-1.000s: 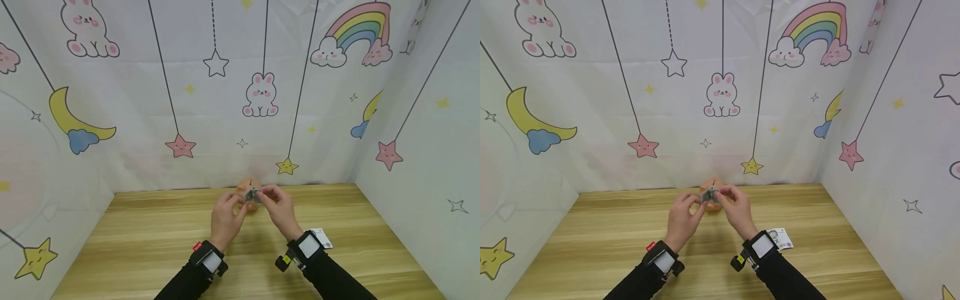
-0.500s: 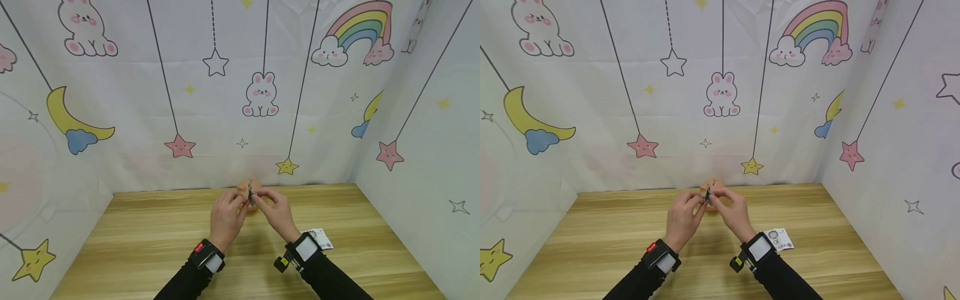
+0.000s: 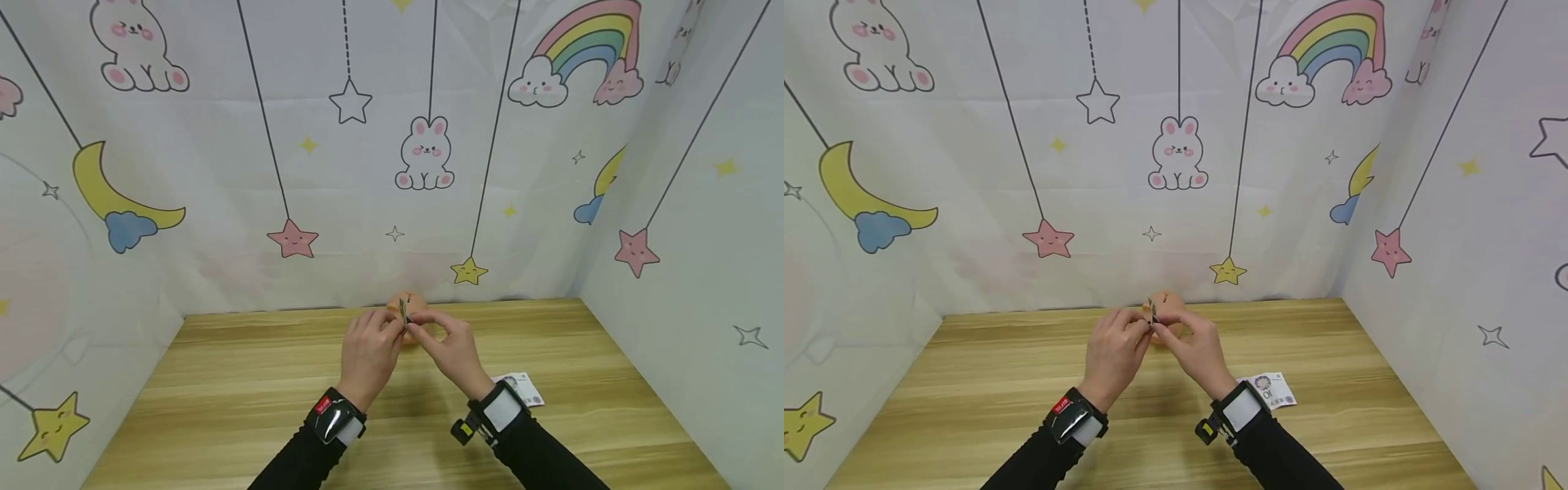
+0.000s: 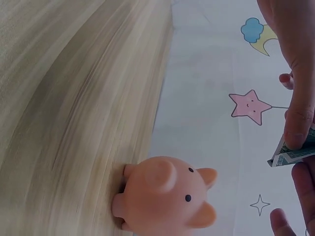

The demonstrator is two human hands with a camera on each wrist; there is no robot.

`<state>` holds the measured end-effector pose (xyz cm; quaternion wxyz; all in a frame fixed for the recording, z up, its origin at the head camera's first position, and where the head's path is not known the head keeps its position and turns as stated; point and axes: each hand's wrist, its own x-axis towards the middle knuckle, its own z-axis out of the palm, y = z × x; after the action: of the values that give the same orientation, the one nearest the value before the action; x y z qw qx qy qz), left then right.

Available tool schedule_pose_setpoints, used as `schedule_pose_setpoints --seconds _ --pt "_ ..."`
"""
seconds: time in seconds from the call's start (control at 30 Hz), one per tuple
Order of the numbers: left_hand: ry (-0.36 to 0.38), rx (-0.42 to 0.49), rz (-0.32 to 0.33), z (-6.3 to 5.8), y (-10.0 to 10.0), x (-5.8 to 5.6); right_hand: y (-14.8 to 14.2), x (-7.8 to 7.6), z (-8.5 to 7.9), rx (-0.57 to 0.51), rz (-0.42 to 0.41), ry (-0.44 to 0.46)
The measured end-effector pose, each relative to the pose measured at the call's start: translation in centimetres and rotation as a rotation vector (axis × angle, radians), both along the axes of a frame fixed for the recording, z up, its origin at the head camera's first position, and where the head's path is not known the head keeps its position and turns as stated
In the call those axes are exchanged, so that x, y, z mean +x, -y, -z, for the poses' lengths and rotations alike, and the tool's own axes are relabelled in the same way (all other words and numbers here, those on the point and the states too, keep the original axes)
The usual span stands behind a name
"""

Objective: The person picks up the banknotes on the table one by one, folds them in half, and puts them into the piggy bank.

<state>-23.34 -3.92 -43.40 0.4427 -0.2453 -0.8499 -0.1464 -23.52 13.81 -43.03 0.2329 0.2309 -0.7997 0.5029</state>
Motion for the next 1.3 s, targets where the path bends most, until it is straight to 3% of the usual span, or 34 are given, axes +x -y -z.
schedule_pose_setpoints --seconds 0.3,0.57,1.03,1.17,1.3 --pt "0.001 -0.019 -0.019 -0.6 -0.2 0.1 0.0 0.0 -0.3 0.033 0.02 -0.014" --pt "0.003 -0.026 -0.016 -0.4 -0.4 -0.1 0.0 -0.2 -0.3 0.038 0.048 -0.027" --pt "0.018 -0.008 -0.038 -0.3 -0.6 -0.3 0.6 -1.0 0.1 0.016 0.082 -0.148" --pt "-0.001 -0.001 -0.048 -0.2 -0.6 -0.3 0.6 -1.3 0.2 -0.003 0.097 -0.128" --pt "0.007 0.04 -0.007 0.0 -0.1 -0.1 0.3 -1.6 0.5 -0.039 0.125 -0.077"
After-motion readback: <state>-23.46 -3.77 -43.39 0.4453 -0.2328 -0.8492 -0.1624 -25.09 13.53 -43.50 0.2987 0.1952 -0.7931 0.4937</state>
